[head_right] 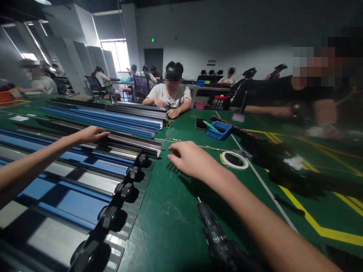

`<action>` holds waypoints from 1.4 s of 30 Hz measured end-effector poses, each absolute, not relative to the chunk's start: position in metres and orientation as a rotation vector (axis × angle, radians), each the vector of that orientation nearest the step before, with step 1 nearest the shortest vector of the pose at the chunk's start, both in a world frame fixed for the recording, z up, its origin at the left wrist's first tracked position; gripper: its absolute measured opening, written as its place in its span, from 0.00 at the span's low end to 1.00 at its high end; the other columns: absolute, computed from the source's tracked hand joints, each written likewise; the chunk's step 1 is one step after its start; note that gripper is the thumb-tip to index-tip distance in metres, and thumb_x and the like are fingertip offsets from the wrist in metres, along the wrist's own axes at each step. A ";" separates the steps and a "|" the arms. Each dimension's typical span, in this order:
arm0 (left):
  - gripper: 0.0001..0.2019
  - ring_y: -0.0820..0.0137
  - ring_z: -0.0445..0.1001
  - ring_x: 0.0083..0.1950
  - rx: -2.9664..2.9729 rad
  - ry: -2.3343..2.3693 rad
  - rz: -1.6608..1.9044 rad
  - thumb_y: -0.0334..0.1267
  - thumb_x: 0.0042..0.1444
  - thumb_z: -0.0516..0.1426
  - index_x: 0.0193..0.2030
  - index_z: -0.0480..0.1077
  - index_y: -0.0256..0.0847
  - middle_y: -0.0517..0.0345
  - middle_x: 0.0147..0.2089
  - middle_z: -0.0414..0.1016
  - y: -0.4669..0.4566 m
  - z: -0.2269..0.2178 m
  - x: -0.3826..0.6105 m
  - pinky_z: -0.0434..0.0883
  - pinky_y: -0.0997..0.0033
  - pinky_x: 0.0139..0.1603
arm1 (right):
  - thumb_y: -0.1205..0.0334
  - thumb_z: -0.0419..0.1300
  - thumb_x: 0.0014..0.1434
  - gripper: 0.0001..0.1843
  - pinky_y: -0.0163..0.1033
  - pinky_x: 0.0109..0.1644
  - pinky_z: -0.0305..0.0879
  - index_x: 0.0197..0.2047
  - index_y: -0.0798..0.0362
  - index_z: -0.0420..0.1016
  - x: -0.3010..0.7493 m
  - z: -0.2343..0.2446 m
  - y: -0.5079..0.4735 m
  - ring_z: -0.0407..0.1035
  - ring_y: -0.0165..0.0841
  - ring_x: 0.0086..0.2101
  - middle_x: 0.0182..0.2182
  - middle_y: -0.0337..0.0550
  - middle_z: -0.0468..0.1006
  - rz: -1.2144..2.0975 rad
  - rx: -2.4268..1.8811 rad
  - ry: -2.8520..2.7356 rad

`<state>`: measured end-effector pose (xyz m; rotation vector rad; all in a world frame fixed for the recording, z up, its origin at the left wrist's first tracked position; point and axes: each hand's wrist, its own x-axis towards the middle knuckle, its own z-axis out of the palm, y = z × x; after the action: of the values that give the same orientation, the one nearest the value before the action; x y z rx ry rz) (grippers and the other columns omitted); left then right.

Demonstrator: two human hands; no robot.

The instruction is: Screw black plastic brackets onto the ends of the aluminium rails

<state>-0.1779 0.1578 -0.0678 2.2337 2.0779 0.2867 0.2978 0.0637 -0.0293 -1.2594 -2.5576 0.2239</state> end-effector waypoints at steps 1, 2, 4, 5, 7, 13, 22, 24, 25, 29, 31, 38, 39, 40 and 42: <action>0.45 0.58 0.78 0.45 2.223 2.063 0.255 0.78 0.55 0.47 0.48 0.82 0.37 0.54 0.38 0.84 0.158 -0.073 -0.184 0.72 0.69 0.48 | 0.60 0.61 0.69 0.11 0.43 0.45 0.71 0.48 0.54 0.84 0.281 -0.035 0.075 0.78 0.40 0.40 0.42 0.49 0.85 0.201 -1.248 -2.577; 0.47 0.57 0.79 0.47 2.225 2.043 0.228 0.79 0.55 0.45 0.51 0.82 0.36 0.52 0.41 0.85 0.159 -0.078 -0.188 0.72 0.70 0.50 | 0.61 0.61 0.70 0.12 0.43 0.47 0.71 0.49 0.56 0.83 0.265 -0.041 0.085 0.78 0.42 0.42 0.43 0.52 0.85 0.185 -1.233 -2.606; 0.52 0.55 0.79 0.52 2.233 2.019 0.213 0.80 0.56 0.41 0.57 0.80 0.34 0.48 0.51 0.85 0.163 -0.089 -0.195 0.71 0.70 0.55 | 0.62 0.62 0.69 0.12 0.44 0.52 0.71 0.51 0.58 0.83 0.240 -0.058 0.103 0.78 0.44 0.48 0.48 0.55 0.84 0.189 -1.208 -2.623; 0.52 0.55 0.79 0.55 2.239 2.014 0.212 0.80 0.56 0.39 0.59 0.79 0.34 0.47 0.55 0.83 0.166 -0.094 -0.198 0.71 0.70 0.57 | 0.63 0.62 0.68 0.12 0.44 0.53 0.71 0.52 0.58 0.82 0.231 -0.067 0.110 0.77 0.44 0.49 0.49 0.56 0.83 0.197 -1.199 -2.627; 0.52 0.54 0.78 0.58 2.242 2.017 0.212 0.79 0.58 0.38 0.60 0.78 0.35 0.46 0.59 0.81 0.171 -0.103 -0.203 0.70 0.70 0.58 | 0.65 0.61 0.69 0.12 0.44 0.54 0.70 0.53 0.58 0.82 0.222 -0.084 0.119 0.77 0.44 0.50 0.51 0.56 0.83 0.224 -1.178 -2.618; 0.47 0.51 0.80 0.52 2.217 2.081 0.198 0.75 0.62 0.39 0.57 0.81 0.36 0.43 0.49 0.85 0.178 -0.111 -0.213 0.69 0.67 0.49 | 0.65 0.52 0.75 0.17 0.44 0.58 0.70 0.56 0.54 0.82 0.221 -0.118 0.126 0.77 0.42 0.54 0.53 0.53 0.83 0.386 -1.069 -2.490; 0.46 0.52 0.78 0.38 2.065 2.293 0.151 0.74 0.63 0.37 0.34 0.82 0.36 0.43 0.28 0.77 0.182 -0.112 -0.239 0.66 0.65 0.40 | 0.61 0.58 0.71 0.15 0.42 0.54 0.71 0.52 0.52 0.86 0.200 -0.118 0.169 0.79 0.41 0.48 0.51 0.46 0.85 0.834 -0.852 -2.451; 0.46 0.54 0.77 0.37 2.035 2.294 0.151 0.74 0.63 0.38 0.35 0.82 0.34 0.43 0.28 0.78 0.183 -0.112 -0.248 0.66 0.65 0.41 | 0.59 0.59 0.70 0.15 0.40 0.48 0.71 0.49 0.52 0.87 0.194 -0.117 0.181 0.78 0.39 0.42 0.45 0.42 0.86 0.937 -0.837 -2.453; 0.46 0.54 0.77 0.38 2.023 2.296 0.154 0.73 0.64 0.38 0.38 0.82 0.33 0.43 0.30 0.79 0.183 -0.112 -0.251 0.66 0.65 0.41 | 0.57 0.59 0.69 0.15 0.40 0.44 0.69 0.48 0.52 0.87 0.191 -0.116 0.187 0.76 0.37 0.38 0.41 0.41 0.86 0.980 -0.838 -2.452; 0.46 0.53 0.78 0.43 2.017 2.282 0.134 0.73 0.64 0.41 0.54 0.81 0.31 0.42 0.38 0.82 0.185 -0.111 -0.265 0.66 0.65 0.43 | 0.53 0.60 0.67 0.17 0.37 0.35 0.60 0.43 0.54 0.88 0.182 -0.113 0.199 0.65 0.31 0.27 0.26 0.37 0.78 1.112 -0.864 -2.443; 0.46 0.52 0.78 0.44 2.016 2.275 0.116 0.73 0.63 0.42 0.56 0.81 0.32 0.42 0.39 0.83 0.185 -0.110 -0.270 0.66 0.66 0.43 | 0.53 0.61 0.65 0.18 0.37 0.32 0.57 0.42 0.56 0.88 0.178 -0.110 0.202 0.61 0.29 0.25 0.23 0.36 0.73 1.173 -0.879 -2.437; 0.44 0.55 0.77 0.41 2.001 2.224 0.066 0.72 0.64 0.43 0.60 0.79 0.35 0.51 0.31 0.79 0.181 -0.107 -0.279 0.65 0.68 0.41 | 0.49 0.62 0.61 0.18 0.37 0.31 0.53 0.36 0.55 0.85 0.170 -0.108 0.193 0.56 0.29 0.24 0.21 0.35 0.67 1.230 -0.921 -2.367; 0.44 0.56 0.77 0.41 2.004 2.214 0.059 0.72 0.64 0.44 0.61 0.79 0.36 0.53 0.30 0.78 0.180 -0.106 -0.278 0.64 0.68 0.41 | 0.48 0.61 0.61 0.19 0.38 0.32 0.52 0.32 0.55 0.83 0.170 -0.110 0.190 0.55 0.29 0.24 0.21 0.35 0.65 1.215 -0.928 -2.350; 0.43 0.57 0.76 0.40 2.010 2.204 0.053 0.72 0.64 0.44 0.61 0.79 0.36 0.54 0.29 0.77 0.179 -0.105 -0.278 0.64 0.69 0.41 | 0.46 0.61 0.62 0.20 0.38 0.32 0.51 0.29 0.54 0.81 0.170 -0.113 0.187 0.54 0.29 0.25 0.20 0.35 0.64 1.200 -0.935 -2.330; 0.44 0.59 0.74 0.37 2.005 2.198 0.041 0.73 0.63 0.44 0.59 0.80 0.38 0.56 0.25 0.73 0.178 -0.102 -0.276 0.63 0.69 0.39 | 0.42 0.59 0.64 0.25 0.38 0.33 0.52 0.26 0.53 0.77 0.172 -0.119 0.180 0.55 0.30 0.26 0.21 0.36 0.64 1.177 -0.959 -2.283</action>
<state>-0.2763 0.1782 -0.1024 2.0054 2.1981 0.0412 0.1716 0.1804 -0.1186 -0.9589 -2.2831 1.1769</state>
